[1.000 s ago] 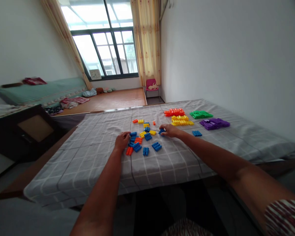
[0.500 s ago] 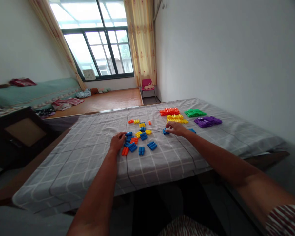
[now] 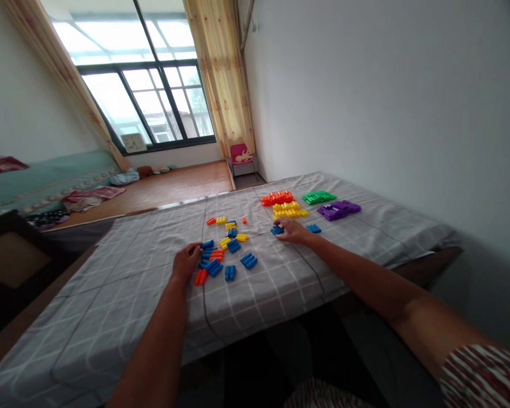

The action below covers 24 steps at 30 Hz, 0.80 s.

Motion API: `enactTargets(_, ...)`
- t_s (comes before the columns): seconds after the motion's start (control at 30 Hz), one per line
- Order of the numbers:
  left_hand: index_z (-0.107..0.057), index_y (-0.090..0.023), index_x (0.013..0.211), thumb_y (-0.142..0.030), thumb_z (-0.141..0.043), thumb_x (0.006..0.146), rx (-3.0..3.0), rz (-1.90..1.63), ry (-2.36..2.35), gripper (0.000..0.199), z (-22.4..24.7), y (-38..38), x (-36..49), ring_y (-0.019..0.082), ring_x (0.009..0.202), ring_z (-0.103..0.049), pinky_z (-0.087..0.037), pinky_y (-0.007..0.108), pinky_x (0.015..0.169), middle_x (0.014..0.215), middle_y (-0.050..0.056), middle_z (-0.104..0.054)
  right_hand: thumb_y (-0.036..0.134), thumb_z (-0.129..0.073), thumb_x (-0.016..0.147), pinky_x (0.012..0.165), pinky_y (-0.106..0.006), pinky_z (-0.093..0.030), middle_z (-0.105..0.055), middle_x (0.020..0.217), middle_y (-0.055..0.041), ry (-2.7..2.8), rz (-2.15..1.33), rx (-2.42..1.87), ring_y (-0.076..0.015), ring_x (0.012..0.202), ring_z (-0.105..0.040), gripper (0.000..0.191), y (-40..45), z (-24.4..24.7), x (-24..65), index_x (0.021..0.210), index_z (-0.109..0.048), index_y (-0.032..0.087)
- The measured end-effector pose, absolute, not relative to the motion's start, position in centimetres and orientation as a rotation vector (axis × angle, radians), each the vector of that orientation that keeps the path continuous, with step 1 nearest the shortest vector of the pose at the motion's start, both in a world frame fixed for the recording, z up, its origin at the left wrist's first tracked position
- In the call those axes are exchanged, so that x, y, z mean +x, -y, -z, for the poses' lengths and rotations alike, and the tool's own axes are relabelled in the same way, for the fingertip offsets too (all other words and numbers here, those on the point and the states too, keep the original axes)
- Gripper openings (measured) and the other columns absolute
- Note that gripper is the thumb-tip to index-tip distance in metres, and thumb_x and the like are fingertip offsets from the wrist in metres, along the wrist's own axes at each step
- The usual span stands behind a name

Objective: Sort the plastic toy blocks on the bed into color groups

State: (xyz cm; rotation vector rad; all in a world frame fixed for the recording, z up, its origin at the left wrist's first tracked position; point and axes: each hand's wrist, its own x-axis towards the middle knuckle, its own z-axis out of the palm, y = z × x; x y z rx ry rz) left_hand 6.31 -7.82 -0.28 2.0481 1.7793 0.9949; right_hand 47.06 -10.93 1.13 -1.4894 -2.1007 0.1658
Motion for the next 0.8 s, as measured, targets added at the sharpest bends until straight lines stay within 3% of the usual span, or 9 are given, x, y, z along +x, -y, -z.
enactTargets(0.3,-0.072,-0.02,0.102,-0.036,-0.048,0.08,2.05,-0.987,-1.819,0.036,-0.1,8.1,6.6,0.021,0.089,-0.067,-0.05,0.03,0.081,0.097,0.006,-0.074,0.028,-0.07,0.071,0.079,-0.03,-0.051,-0.068,0.105,-0.0084,1.924,-0.169,-1.641,-0.0191,0.087,-0.065,0.036,11.1,-3.1,54.0,0.105,-0.063,0.016)
enactTargets(0.53,-0.072,-0.022,0.103,-0.035,-0.048,0.081,2.058,-0.991,-1.796,0.035,0.1,8.1,6.4,0.02,0.089,-0.067,-0.051,0.029,0.081,0.097,0.004,-0.075,0.036,-0.071,0.068,0.09,-0.043,-0.047,-0.068,0.114,-0.0054,2.101,-0.062,-1.8,-0.0293,0.111,-0.057,0.04,13.3,-1.1,54.4,0.106,-0.067,0.024)
enactTargets(0.8,-0.072,-0.02,0.104,-0.035,-0.047,0.081,2.063,-0.973,-1.816,0.037,0.4,7.8,6.5,0.02,0.086,-0.067,-0.05,0.029,0.079,0.096,0.006,-0.074,0.049,-0.07,0.071,0.102,-0.044,-0.04,-0.063,0.122,-0.0107,2.017,0.002,-1.855,-0.0286,0.116,-0.057,0.054,14.4,0.3,57.4,0.116,-0.062,0.02)
